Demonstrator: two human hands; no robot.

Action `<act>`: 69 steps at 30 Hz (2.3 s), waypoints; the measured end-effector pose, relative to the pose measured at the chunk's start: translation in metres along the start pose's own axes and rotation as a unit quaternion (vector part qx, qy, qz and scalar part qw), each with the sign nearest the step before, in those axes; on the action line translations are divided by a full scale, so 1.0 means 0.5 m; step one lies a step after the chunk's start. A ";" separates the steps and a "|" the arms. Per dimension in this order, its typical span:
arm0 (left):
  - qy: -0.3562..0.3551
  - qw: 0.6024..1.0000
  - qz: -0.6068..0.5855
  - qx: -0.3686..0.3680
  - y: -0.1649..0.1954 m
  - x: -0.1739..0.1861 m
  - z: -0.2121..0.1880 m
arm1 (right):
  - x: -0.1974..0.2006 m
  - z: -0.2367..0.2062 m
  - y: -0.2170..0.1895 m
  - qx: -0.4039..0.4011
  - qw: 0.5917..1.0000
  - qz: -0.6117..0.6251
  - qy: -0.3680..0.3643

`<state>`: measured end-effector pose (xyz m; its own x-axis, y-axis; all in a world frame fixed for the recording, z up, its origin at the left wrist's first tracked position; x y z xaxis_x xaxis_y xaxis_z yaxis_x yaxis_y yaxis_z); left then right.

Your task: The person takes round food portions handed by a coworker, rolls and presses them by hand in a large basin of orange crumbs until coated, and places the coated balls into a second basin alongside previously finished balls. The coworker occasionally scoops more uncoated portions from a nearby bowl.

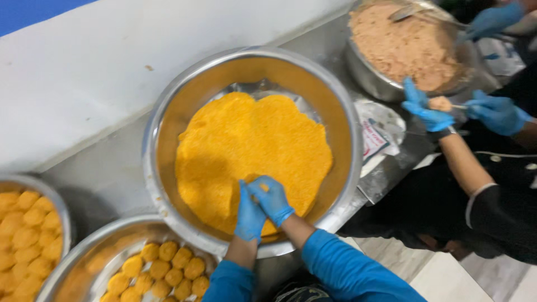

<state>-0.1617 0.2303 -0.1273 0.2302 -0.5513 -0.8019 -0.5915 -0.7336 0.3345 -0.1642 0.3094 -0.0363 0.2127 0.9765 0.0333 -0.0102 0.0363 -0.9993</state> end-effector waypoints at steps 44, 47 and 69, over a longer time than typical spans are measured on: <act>0.112 0.911 0.276 -0.287 0.084 -0.139 -0.109 | 0.013 -0.022 -0.004 -0.243 0.861 0.446 0.040; -0.019 0.989 -0.045 -0.138 0.041 -0.126 -0.066 | 0.015 -0.011 -0.072 0.043 0.976 0.200 -0.078; -0.082 0.981 -0.049 -0.168 0.136 -0.046 -0.256 | 0.006 -0.067 -0.142 0.105 0.951 -0.233 -0.174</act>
<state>-0.1081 0.1421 -0.0229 0.1299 -0.4204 -0.8980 -0.2785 -0.8847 0.3738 -0.1299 0.3024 0.0343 -0.0932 0.8537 0.5123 -0.1968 0.4886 -0.8500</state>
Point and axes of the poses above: each hand's wrist, its own z-axis towards the middle knuckle, its own x-axis out of the back of the hand, y = z × x, the point moved 6 cm from there along z, towards the middle knuckle, and after that the axes turned 7 degrees about z, right-handed, at the moved point
